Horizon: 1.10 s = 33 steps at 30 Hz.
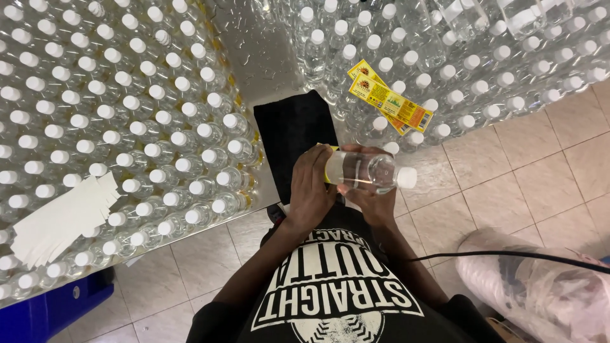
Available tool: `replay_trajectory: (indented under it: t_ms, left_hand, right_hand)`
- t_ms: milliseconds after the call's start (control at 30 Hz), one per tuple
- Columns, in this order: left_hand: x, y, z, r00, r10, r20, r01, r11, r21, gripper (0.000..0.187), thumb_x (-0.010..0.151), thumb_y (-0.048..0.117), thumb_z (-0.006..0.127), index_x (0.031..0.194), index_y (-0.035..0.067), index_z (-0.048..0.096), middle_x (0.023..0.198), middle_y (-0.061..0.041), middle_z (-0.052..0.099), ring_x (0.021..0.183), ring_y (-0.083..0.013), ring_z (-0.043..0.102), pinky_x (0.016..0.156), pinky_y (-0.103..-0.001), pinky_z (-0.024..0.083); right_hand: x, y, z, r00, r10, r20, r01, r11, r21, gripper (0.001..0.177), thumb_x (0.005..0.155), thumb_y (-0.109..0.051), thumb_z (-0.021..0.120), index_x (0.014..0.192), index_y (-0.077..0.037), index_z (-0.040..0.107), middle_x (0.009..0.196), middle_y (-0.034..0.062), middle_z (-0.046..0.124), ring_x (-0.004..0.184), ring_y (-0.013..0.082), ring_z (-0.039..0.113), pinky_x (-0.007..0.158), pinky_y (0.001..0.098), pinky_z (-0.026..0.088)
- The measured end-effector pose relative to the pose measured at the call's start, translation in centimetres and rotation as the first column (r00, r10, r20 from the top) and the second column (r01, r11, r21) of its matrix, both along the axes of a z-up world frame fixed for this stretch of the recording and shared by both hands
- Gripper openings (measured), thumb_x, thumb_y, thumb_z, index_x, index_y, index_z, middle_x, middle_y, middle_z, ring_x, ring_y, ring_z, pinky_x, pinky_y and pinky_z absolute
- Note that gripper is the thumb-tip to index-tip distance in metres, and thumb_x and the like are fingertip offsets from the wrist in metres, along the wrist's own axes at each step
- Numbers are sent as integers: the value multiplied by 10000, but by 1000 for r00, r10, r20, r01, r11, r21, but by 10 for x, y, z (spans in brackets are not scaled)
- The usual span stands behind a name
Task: Manually applying adhesive labels to clear plastic water bottles by peeling the backing and wrapping them around the bottle body.
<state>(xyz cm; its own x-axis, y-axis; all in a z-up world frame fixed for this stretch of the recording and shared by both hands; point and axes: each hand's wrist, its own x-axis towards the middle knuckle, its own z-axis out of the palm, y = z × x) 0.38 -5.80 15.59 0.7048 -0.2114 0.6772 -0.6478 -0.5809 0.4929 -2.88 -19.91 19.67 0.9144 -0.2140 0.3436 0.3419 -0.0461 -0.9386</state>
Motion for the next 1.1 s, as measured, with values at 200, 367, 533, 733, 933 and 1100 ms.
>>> replay_trajectory:
  t_ms: [200,367,533,733,933,1100]
  left_hand:
    - [-3,9,-22,1000,-10,30,11,999,-46,513,960,232,833,1376,0,643,1289,-179,673,1232,-382,684,1128,-517,549]
    - [0,17,-59,989,-103,-102,96,993,-70,594,911,293,874,1395,46,637,1311,-161,657,1265,-378,662,1180,-522,490]
    - [-2,40,-44,949,-161,-271,128,982,-137,720,826,284,959,1426,98,608,1455,-201,581,1433,-450,559,1270,-592,388]
    - [-28,79,-93,759,-53,-649,22,998,-56,870,837,347,950,1527,78,494,1658,-273,352,1554,-503,389,1288,-660,342]
    - [-72,111,-175,363,-171,-916,-151,959,-239,983,954,460,828,1699,62,325,1537,-295,466,1361,-499,624,1099,-570,564]
    - [-53,97,-201,654,90,-751,275,897,346,963,1004,619,656,1704,41,334,1761,-281,270,1628,-492,267,1356,-619,180]
  right_hand:
    - [3,-13,-6,940,328,94,-334,940,61,730,746,68,947,1338,-80,545,1645,255,461,1523,477,486,1245,665,423]
    - [6,-12,8,911,409,43,-411,911,42,659,756,56,951,1282,-36,565,1620,272,468,1519,496,490,1233,677,431]
    - [18,-12,-8,912,411,2,-411,912,0,663,725,94,943,1272,26,575,1496,295,557,1456,533,553,1214,691,444]
    - [24,-4,-30,901,384,-201,-366,923,121,714,757,13,952,1330,24,526,1435,255,632,1463,488,555,1200,641,472]
    - [36,34,-69,878,222,-423,-283,955,-86,830,719,-194,1057,1401,-20,618,1389,197,700,1393,342,630,1179,534,487]
    - [52,74,-93,820,201,-536,-351,916,-193,961,770,-434,1035,1457,-33,496,1384,228,587,1406,450,545,1167,655,445]
